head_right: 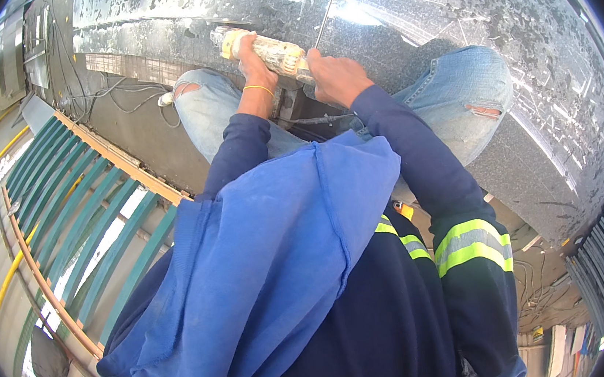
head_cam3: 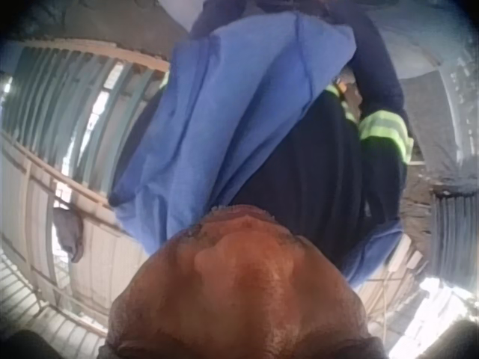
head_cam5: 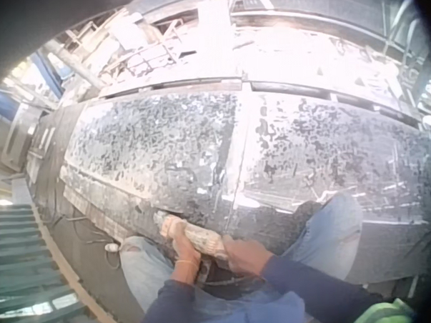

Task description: The person uses a handheld angle grinder to smooth the surface of a large, dark stone slab. The person holds the tool with both hands and moves it back and forth across the stone, generating dust as they work.

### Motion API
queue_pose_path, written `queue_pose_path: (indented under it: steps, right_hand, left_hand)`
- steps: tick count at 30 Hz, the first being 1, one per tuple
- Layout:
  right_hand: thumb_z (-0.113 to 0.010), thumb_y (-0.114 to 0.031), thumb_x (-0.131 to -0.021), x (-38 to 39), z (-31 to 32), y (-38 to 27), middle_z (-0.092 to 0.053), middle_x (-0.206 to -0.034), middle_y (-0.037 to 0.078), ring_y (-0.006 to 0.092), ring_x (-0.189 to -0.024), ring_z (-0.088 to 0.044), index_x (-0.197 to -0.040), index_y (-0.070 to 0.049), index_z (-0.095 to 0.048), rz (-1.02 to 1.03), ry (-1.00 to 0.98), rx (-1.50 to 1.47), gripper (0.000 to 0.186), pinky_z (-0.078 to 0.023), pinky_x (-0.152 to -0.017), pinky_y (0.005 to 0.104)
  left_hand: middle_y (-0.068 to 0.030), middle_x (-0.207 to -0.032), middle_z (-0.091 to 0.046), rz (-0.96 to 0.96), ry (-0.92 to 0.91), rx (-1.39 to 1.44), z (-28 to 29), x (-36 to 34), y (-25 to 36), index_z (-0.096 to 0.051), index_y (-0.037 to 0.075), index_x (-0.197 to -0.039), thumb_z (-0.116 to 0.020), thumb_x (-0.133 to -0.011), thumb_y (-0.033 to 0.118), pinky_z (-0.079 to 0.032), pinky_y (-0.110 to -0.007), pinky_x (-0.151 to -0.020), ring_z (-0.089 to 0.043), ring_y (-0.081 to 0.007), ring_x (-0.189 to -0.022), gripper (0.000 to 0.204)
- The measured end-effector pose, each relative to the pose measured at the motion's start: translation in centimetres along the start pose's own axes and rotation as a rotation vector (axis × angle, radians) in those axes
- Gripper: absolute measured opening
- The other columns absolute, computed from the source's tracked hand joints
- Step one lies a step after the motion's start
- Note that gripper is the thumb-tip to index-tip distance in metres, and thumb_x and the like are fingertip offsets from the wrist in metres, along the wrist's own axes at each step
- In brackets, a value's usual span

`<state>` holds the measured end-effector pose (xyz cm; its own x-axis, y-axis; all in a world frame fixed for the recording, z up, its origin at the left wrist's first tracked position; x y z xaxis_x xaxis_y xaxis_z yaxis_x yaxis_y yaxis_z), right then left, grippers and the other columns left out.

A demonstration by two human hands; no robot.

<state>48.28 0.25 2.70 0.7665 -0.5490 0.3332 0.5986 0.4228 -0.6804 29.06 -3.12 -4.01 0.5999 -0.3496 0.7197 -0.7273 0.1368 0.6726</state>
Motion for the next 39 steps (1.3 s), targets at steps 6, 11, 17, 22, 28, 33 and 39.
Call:
queue_pose_path:
  steps: [6,11,17,22,28,33,39]
  right_hand:
    - [-0.061,-0.006,-0.077,0.4,0.5,-0.2,-0.066,-0.079,0.029,0.0477,-0.078,-0.066,-0.100,0.002,-0.042,-0.027,-0.043,0.022,0.031,-0.051,-0.066,0.0557]
    - [-0.061,-0.006,-0.076,1.5,1.0,-0.3,-0.066,-0.080,0.029,0.0477,-0.077,-0.066,-0.100,0.001,-0.042,-0.045,-0.068,0.023,0.032,-0.051,-0.066,0.0558]
    - [-0.060,-0.004,-0.075,0.7,0.3,-0.1,-0.066,-0.080,0.029,0.0478,-0.076,-0.066,-0.101,0.002,-0.041,-0.022,-0.027,0.018,0.033,-0.051,-0.065,0.0560]
    - [-0.061,-0.005,-0.075,-0.1,0.2,0.1,-0.066,-0.081,0.029,0.0477,-0.076,-0.066,-0.102,0.002,-0.041,-0.015,-0.048,0.032,0.034,-0.051,-0.066,0.0558]
    - [-0.063,-0.004,-0.075,1.6,1.6,-0.7,-0.069,-0.082,0.028,0.0444,-0.079,-0.069,-0.100,0.002,-0.045,-0.062,-0.088,0.049,0.031,-0.054,-0.068,0.0523]
    - [-0.062,-0.005,-0.074,1.8,0.8,0.0,-0.066,-0.080,0.028,0.0473,-0.077,-0.066,-0.101,0.000,-0.041,-0.064,-0.052,0.020,0.034,-0.051,-0.067,0.0565]
    - [-0.061,-0.007,-0.076,0.6,-0.2,0.4,-0.069,-0.083,0.028,0.0443,-0.079,-0.069,-0.099,0.002,-0.046,-0.037,-0.021,0.081,0.029,-0.055,-0.068,0.0523]
  left_hand:
    - [-0.0100,-0.095,-0.060,0.010,0.002,0.022,-0.1,0.1,-0.4,-0.055,0.007,-0.109,-0.068,-0.080,0.027,-0.056,-0.050,-0.077,-0.064,-0.0306,-0.085,0.037]
    - [-0.0094,-0.093,-0.060,0.024,-0.025,0.053,0.2,0.8,-0.9,-0.055,0.008,-0.108,-0.067,-0.081,0.026,-0.056,-0.050,-0.076,-0.065,-0.0300,-0.083,0.035]
    - [-0.0101,-0.095,-0.060,-0.010,-0.016,0.040,-0.1,0.6,-0.4,-0.055,0.007,-0.110,-0.067,-0.081,0.026,-0.056,-0.050,-0.076,-0.065,-0.0302,-0.084,0.037]
    - [-0.0114,-0.096,-0.060,0.001,0.011,0.020,-0.1,-0.1,-0.2,-0.054,0.005,-0.111,-0.067,-0.081,0.027,-0.056,-0.051,-0.078,-0.065,-0.0307,-0.084,0.039]
    - [-0.0108,-0.096,-0.060,0.027,-0.006,0.033,-0.4,1.8,-0.6,-0.055,0.005,-0.112,-0.068,-0.080,0.027,-0.056,-0.051,-0.078,-0.065,-0.0307,-0.085,0.041]
    - [-0.0105,-0.095,-0.060,0.018,0.009,0.035,-0.6,2.3,-0.6,-0.054,0.005,-0.112,-0.068,-0.080,0.024,-0.056,-0.051,-0.077,-0.065,-0.0304,-0.084,0.040]
    - [-0.0106,-0.093,-0.061,-0.026,0.056,0.046,-0.5,1.5,-0.3,-0.057,-0.001,-0.108,-0.070,-0.077,0.023,-0.056,-0.047,-0.071,-0.065,-0.0273,-0.078,0.041]
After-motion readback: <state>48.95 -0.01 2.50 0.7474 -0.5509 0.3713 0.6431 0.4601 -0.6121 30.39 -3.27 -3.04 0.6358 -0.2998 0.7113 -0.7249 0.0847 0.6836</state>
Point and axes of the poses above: each hand's wrist, its own x-axis away from the middle knuckle, its own z-axis out of the back of the hand, y = z × x, the point moved 3 cm from there along -x, towards the middle knuckle
